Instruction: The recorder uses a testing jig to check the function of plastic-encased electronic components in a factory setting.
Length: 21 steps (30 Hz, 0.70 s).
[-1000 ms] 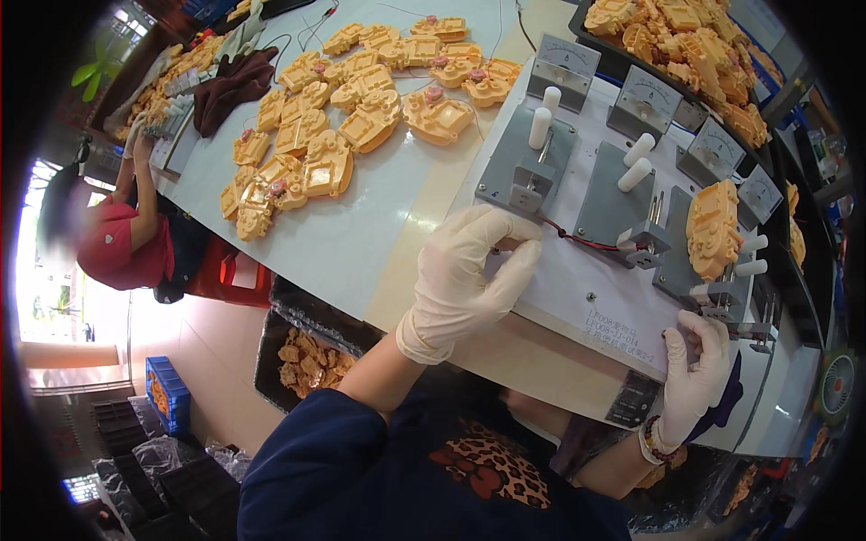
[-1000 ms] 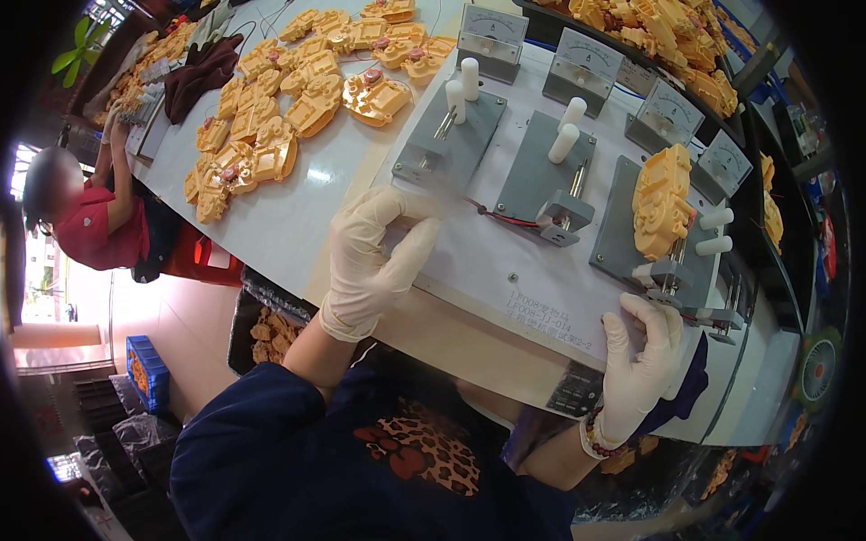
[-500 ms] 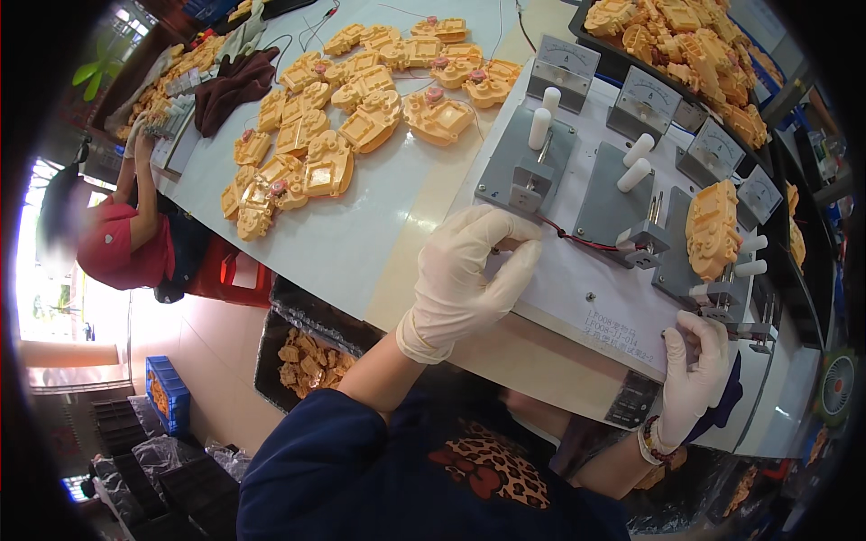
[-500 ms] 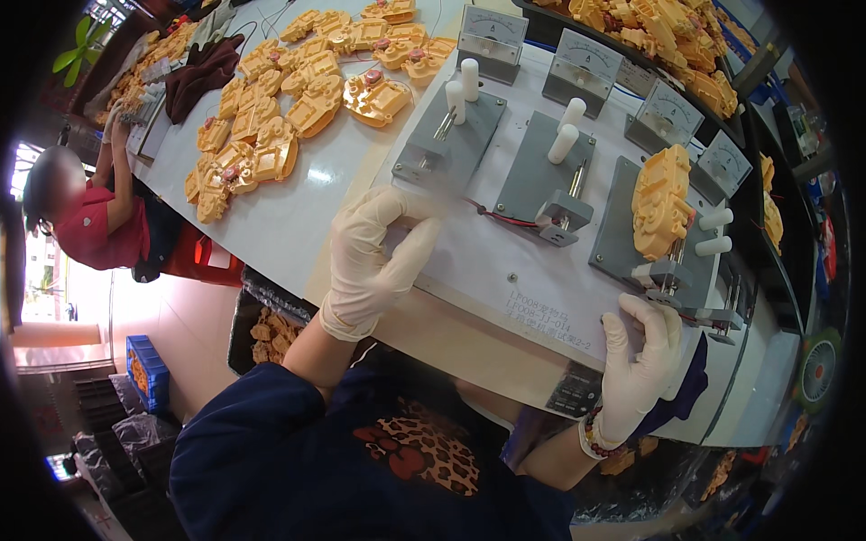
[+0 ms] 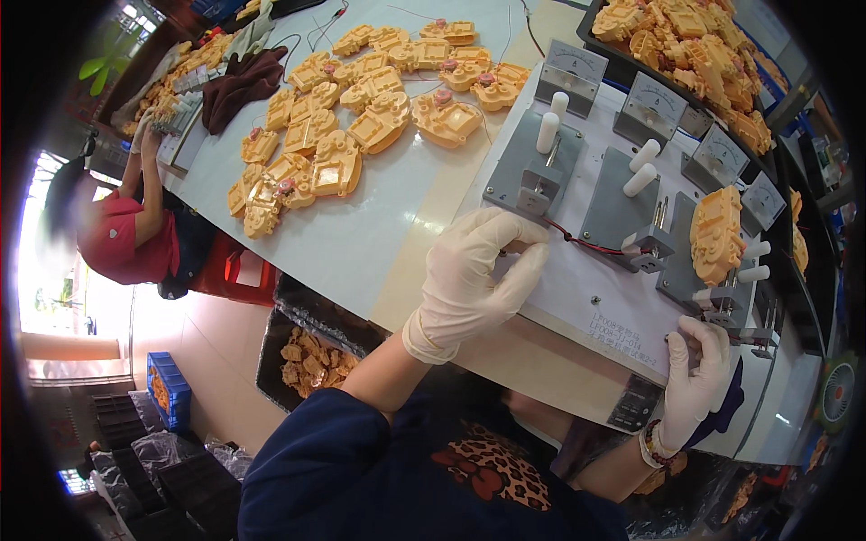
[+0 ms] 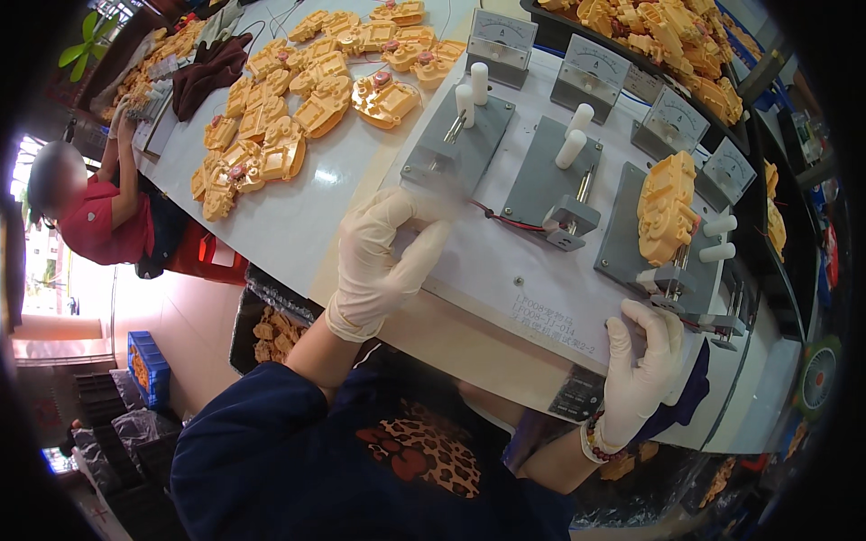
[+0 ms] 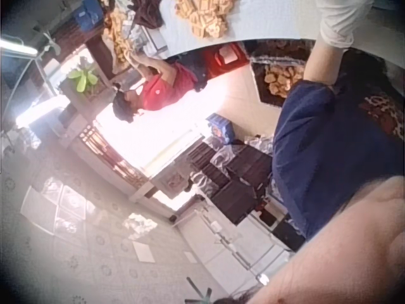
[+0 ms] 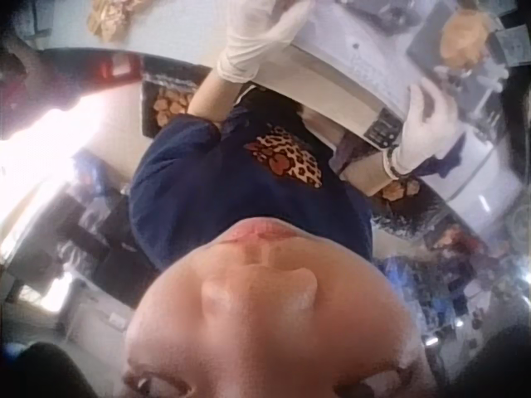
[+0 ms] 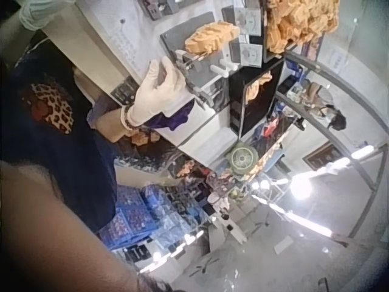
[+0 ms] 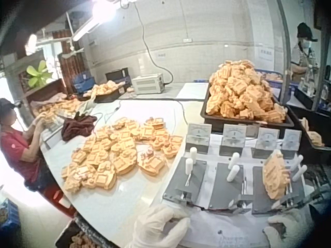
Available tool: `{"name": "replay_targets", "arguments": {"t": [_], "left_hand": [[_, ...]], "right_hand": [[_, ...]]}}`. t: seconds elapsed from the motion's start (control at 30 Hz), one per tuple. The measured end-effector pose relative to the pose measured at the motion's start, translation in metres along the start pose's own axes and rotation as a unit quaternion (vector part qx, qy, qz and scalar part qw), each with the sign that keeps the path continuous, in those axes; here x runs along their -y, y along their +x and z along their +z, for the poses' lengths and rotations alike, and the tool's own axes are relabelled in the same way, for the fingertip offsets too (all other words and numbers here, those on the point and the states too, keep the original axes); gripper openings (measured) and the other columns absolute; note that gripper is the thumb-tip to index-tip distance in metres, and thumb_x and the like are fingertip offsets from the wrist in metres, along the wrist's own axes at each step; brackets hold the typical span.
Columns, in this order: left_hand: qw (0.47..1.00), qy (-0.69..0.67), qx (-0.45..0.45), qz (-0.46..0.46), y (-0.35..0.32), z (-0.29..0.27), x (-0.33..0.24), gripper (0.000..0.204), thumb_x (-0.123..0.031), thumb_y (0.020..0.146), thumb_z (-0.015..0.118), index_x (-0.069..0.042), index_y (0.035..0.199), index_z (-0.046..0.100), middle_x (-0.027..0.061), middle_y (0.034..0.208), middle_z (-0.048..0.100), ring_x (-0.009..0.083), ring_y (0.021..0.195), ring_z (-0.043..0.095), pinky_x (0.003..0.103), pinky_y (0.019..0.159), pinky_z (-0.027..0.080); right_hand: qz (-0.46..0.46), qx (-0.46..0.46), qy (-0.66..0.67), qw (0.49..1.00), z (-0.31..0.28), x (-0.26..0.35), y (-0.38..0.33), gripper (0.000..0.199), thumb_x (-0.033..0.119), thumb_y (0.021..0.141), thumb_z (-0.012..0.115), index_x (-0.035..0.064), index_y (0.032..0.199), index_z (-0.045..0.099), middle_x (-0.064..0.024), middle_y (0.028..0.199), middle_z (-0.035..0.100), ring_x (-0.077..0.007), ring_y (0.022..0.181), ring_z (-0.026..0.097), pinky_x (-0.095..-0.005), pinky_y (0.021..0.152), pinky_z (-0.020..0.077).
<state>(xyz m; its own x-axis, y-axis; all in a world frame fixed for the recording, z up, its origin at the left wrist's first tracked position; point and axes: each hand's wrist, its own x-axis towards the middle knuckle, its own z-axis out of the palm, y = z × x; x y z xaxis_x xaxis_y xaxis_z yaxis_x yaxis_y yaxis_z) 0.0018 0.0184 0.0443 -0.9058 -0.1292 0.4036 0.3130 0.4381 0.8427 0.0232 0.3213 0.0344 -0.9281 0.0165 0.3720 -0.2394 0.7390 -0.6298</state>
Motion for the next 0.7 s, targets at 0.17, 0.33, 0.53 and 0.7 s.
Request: {"name": "replay_targets", "arguments": {"t": [0.17, 0.33, 0.53, 0.7], "left_hand": [[1.000, 0.000, 0.006, 0.004, 0.0007, 0.0003, 0.0001, 0.009, -0.004, 0.084, 0.074, -0.004, 0.093, 0.074, 0.0087, 0.087, 0.071, 0.0229, 0.081, 0.068, 0.032, 0.074, 0.055], [1.000, 0.007, 0.004, 0.007, -0.0009, -0.0010, 0.0023, 0.009, -0.004, 0.084, 0.073, -0.004, 0.093, 0.073, 0.0086, 0.087, 0.071, 0.0232, 0.080, 0.069, 0.032, 0.073, 0.055], [1.000, 0.000, 0.001, 0.007, 0.0027, 0.0027, -0.0019, 0.008, -0.005, 0.084, 0.073, -0.004, 0.092, 0.073, 0.0086, 0.086, 0.071, 0.0228, 0.078, 0.068, 0.032, 0.072, 0.055], [1.000, 0.015, 0.002, -0.009, 0.0025, 0.0054, -0.0010, 0.007, -0.004, 0.085, 0.072, -0.004, 0.092, 0.073, 0.0089, 0.085, 0.070, 0.0223, 0.077, 0.068, 0.032, 0.071, 0.054]], "right_hand": [[0.002, 0.001, -0.004, 1.000, -0.0020, 0.0031, -0.0013, 0.023, 0.017, 0.088, 0.080, 0.0025, 0.103, 0.071, -0.0089, 0.100, 0.062, -0.0238, 0.093, 0.061, -0.0331, 0.081, 0.0513], [-0.005, 0.005, -0.002, 1.000, 0.0015, 0.0000, -0.0015, 0.021, 0.016, 0.088, 0.080, 0.0027, 0.103, 0.072, -0.0096, 0.099, 0.062, -0.0247, 0.093, 0.062, -0.0336, 0.081, 0.0514], [-0.005, -0.002, -0.010, 1.000, -0.0041, 0.0046, 0.0016, 0.021, 0.016, 0.087, 0.080, 0.0026, 0.101, 0.073, -0.0098, 0.098, 0.063, -0.0256, 0.092, 0.062, -0.0344, 0.080, 0.0513], [0.022, -0.009, -0.003, 1.000, -0.0019, 0.0060, 0.0020, 0.021, 0.014, 0.085, 0.081, 0.0030, 0.101, 0.073, -0.0115, 0.097, 0.063, -0.0277, 0.092, 0.063, -0.0353, 0.081, 0.0510]]}}
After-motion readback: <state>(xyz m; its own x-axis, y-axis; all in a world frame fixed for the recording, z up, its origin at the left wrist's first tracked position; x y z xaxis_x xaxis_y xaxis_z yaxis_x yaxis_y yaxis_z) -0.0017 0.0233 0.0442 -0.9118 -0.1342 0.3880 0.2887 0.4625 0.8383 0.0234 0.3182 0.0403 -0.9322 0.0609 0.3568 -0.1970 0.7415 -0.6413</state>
